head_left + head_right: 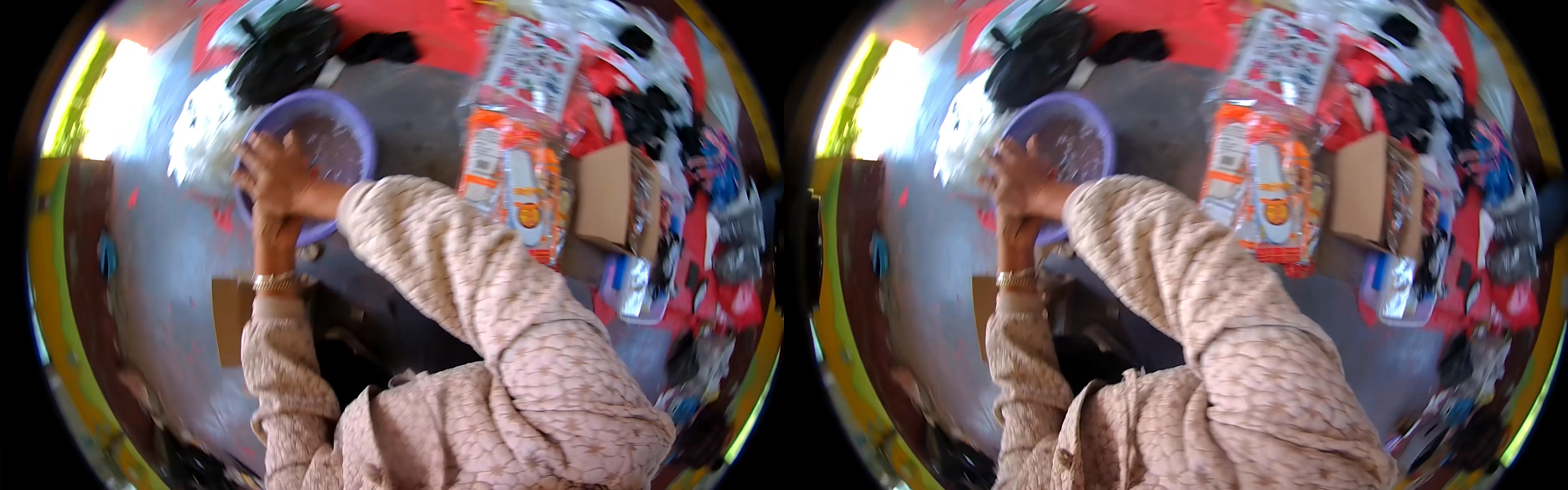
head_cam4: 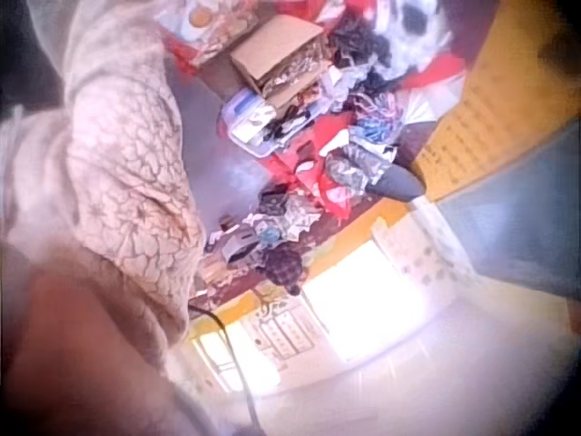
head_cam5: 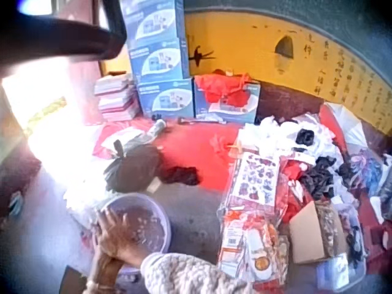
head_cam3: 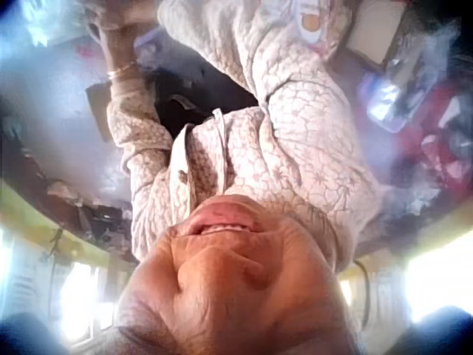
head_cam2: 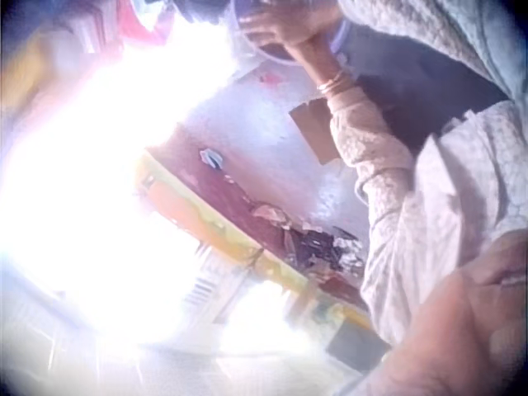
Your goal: The person wipes the plastic packaging of packaged goods with a wet cloth, then places the items into a cardboard box. The person repeats this process for several items.
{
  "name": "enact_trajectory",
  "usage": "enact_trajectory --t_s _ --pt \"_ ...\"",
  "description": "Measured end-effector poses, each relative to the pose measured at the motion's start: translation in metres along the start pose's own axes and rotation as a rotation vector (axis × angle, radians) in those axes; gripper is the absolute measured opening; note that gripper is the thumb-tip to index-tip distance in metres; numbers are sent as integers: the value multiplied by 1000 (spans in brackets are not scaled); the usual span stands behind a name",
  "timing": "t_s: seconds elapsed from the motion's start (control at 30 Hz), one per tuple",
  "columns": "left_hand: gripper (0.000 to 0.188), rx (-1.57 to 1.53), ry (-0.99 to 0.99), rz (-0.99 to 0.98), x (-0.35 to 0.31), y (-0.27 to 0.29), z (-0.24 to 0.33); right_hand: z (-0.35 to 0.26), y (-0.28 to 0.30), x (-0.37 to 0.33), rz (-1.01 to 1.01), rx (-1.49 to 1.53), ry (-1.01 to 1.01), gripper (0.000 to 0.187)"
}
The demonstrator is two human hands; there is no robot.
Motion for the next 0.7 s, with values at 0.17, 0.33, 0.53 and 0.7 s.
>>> enact_trajectory --t_s 0.17,0.33,0.53,0.7 --pt "19 226 -74 344 -1 -29 22 12 44 24 -442 80 -237 61" --pt "20 -4 31 448 -1 -18 25 44 22 26 -441 510 -434 61" --pt "25 44 -76 482 1 -15 25 29 31 13 -489 538 -438 53" --pt "28 48 -273 281 6 -8 31 16 51 11 -401 271 -361 37"
Point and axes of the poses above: each hand's wrist, its own x-axis towards the middle knuckle, its own y-axis out of the back of the hand, z = x × y, the point moved 2 cm from there along x, towards the middle knuckle, and after that the axes turned 14 degrees about -x, right-handed, at the moved point
